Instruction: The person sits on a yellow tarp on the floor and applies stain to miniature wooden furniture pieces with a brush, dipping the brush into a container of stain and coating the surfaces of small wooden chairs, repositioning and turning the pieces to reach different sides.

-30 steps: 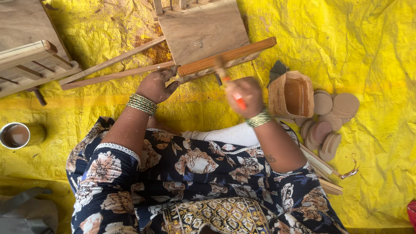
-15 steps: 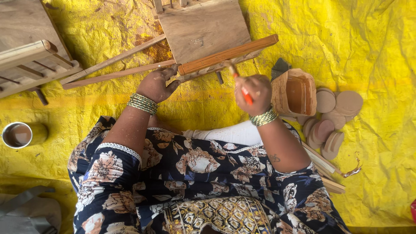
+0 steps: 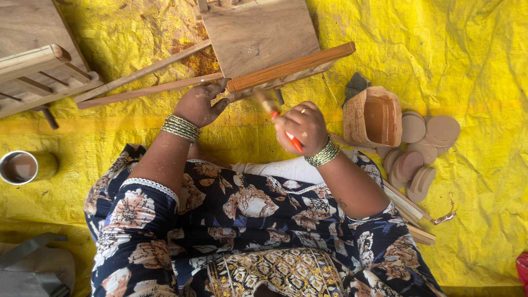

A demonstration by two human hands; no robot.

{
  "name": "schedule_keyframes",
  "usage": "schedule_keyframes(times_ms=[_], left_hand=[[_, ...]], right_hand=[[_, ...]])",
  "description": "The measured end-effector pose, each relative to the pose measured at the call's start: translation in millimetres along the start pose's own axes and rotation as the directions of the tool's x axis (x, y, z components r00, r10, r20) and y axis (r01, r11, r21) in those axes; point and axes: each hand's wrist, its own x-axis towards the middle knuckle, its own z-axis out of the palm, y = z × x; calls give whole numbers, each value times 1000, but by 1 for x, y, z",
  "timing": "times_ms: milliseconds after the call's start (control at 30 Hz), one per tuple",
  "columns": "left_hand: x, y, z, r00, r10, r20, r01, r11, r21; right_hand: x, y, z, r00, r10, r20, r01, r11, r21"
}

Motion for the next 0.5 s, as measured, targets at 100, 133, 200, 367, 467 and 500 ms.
schedule_keyframes(times_ms=[100, 133, 200, 367, 467, 500], left_hand=[[0, -2, 3, 999, -40, 26, 40, 999, 7], [-1, -3, 3, 999, -37, 27, 37, 999, 8], [-1, -4, 2, 1000, -21, 23, 21, 1000, -11], [-2, -2, -2, 990, 122, -75, -122, 993, 5], [-2, 1, -4, 999, -25, 21, 26, 999, -45], [-2, 2, -4, 1000, -13, 17, 14, 999, -38]], right_hand=[[2, -6, 2, 999, -54, -2, 54, 998, 34], [3, -6, 4, 998, -62, -4, 62, 998, 29], [2, 2, 6, 1000, -11, -5, 11, 1000, -8], [-18, 51, -14, 963, 252, -97, -260, 961, -90], [-33, 72, -32, 908, 323, -266, -352, 934, -66], [-36, 76, -37, 901, 337, -273, -382, 914, -133]])
